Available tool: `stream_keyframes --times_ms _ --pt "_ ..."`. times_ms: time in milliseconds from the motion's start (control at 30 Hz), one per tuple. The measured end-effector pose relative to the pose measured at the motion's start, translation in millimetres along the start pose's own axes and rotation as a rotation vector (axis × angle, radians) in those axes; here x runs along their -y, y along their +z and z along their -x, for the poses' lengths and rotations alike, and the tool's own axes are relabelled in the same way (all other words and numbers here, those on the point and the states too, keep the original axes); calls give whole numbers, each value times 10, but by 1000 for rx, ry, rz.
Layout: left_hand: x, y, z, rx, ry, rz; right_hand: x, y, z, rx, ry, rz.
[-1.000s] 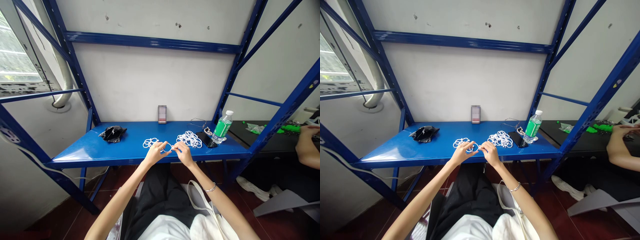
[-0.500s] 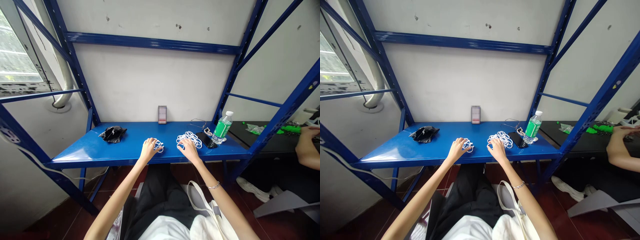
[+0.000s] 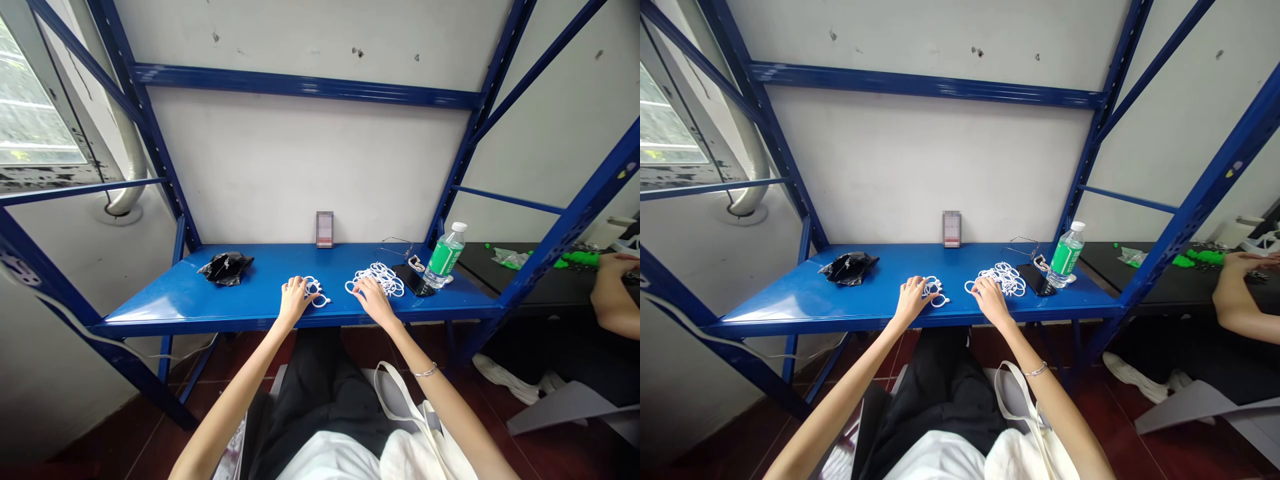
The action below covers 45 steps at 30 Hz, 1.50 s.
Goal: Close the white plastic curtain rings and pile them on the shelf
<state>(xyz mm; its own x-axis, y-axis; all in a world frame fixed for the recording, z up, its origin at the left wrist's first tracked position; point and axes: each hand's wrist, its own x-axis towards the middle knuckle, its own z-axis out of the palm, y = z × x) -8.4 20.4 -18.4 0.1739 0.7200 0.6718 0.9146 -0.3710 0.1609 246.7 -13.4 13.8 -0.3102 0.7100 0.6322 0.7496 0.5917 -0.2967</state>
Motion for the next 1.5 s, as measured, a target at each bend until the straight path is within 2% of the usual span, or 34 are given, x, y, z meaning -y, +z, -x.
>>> stream_keyframes --times_ms 133,267,333,400,500,600,700,867,1000,1167,1300,1500 --pt "-89 -76 -33 3 72 133 175 -84 -42 -14 -99 -76" --pt "-263 -214 -49 72 208 342 284 -90 -42 -39 -160 -128" --pt "-367 -300 -52 104 225 461 327 -80 -33 -43 -184 -135" --pt "-464 -385 -55 150 193 589 367 -70 -23 -42 -217 -110" --pt "-565 -474 -65 251 74 787 426 -59 -9 -68 -265 -58" --pt "-594 -495 -73 357 -56 988 472 -65 1 -90 -294 -39" --pt "-569 -487 -83 397 -126 1106 489 -91 4 -107 -294 -51" --pt "-518 -551 -115 404 -134 1065 443 -151 -8 -182 -219 -109" --pt "-514 -624 -136 472 -59 1041 391 -163 -21 -197 -226 -114" --pt "-542 -686 -142 478 -35 1034 383 -154 -27 -227 -236 -118" --pt "-576 -752 -135 388 15 934 398 -156 -24 -245 -246 -119" --pt "-624 -779 -99 211 251 516 423 -140 -9 -254 -266 -109"
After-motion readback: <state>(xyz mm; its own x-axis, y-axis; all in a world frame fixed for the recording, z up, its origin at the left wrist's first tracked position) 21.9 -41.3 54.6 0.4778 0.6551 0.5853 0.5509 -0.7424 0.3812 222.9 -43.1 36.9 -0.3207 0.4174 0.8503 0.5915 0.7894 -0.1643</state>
